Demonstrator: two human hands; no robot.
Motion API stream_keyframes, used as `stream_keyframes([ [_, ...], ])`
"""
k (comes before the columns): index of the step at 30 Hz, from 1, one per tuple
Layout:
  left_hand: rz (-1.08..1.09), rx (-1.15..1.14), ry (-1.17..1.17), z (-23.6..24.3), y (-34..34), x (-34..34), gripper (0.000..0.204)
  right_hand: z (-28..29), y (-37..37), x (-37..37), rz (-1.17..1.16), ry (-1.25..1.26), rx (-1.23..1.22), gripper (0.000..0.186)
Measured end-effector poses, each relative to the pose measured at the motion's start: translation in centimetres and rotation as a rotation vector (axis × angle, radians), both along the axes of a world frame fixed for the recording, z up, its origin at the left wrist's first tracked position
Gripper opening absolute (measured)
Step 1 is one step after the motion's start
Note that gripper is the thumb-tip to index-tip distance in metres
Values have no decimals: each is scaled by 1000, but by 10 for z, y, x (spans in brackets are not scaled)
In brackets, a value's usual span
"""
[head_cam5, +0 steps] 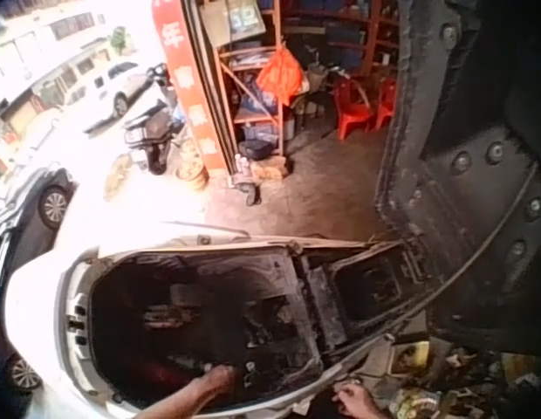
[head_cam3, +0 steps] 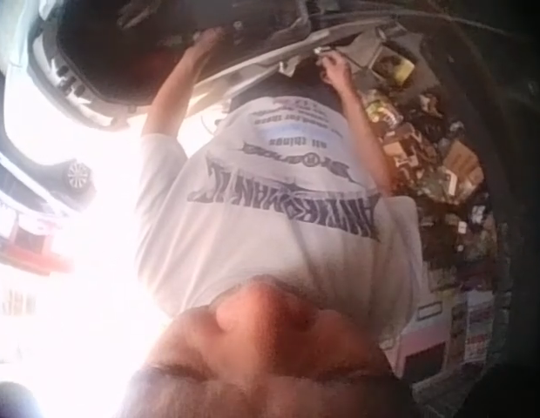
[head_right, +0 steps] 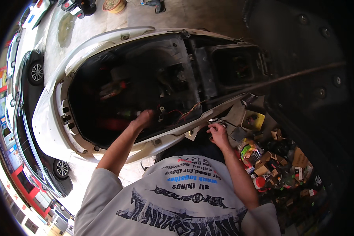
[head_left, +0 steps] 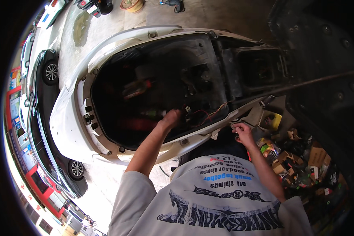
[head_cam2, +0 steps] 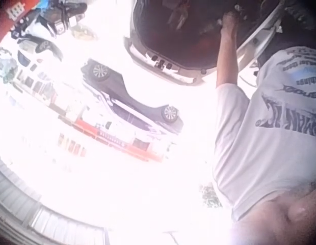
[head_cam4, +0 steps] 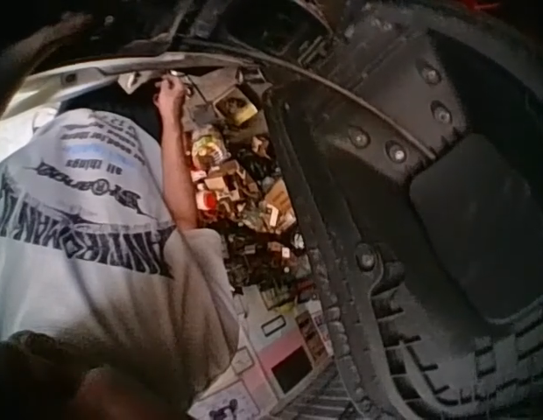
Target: The person is manipulating electrical wires and connectors inside the internal compartment of a scooter.
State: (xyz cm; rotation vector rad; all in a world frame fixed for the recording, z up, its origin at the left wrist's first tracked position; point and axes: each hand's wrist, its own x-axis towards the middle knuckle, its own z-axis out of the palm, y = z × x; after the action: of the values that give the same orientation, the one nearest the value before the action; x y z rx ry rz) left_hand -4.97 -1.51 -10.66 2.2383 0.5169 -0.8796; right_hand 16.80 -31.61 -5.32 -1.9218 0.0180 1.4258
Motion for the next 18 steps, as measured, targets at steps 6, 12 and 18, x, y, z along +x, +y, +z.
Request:
stream_keyframes([
  [6,26,-106,176,19,-5,10,29,-3,-3,1,-16,10,11,21],
  [12,263,193,62,3,1,13,35,-6,-8,0,-98,7,66,18],
  [18,257,290,-488,5,-24,66,41,-6,-10,1,-110,16,76,18],
])
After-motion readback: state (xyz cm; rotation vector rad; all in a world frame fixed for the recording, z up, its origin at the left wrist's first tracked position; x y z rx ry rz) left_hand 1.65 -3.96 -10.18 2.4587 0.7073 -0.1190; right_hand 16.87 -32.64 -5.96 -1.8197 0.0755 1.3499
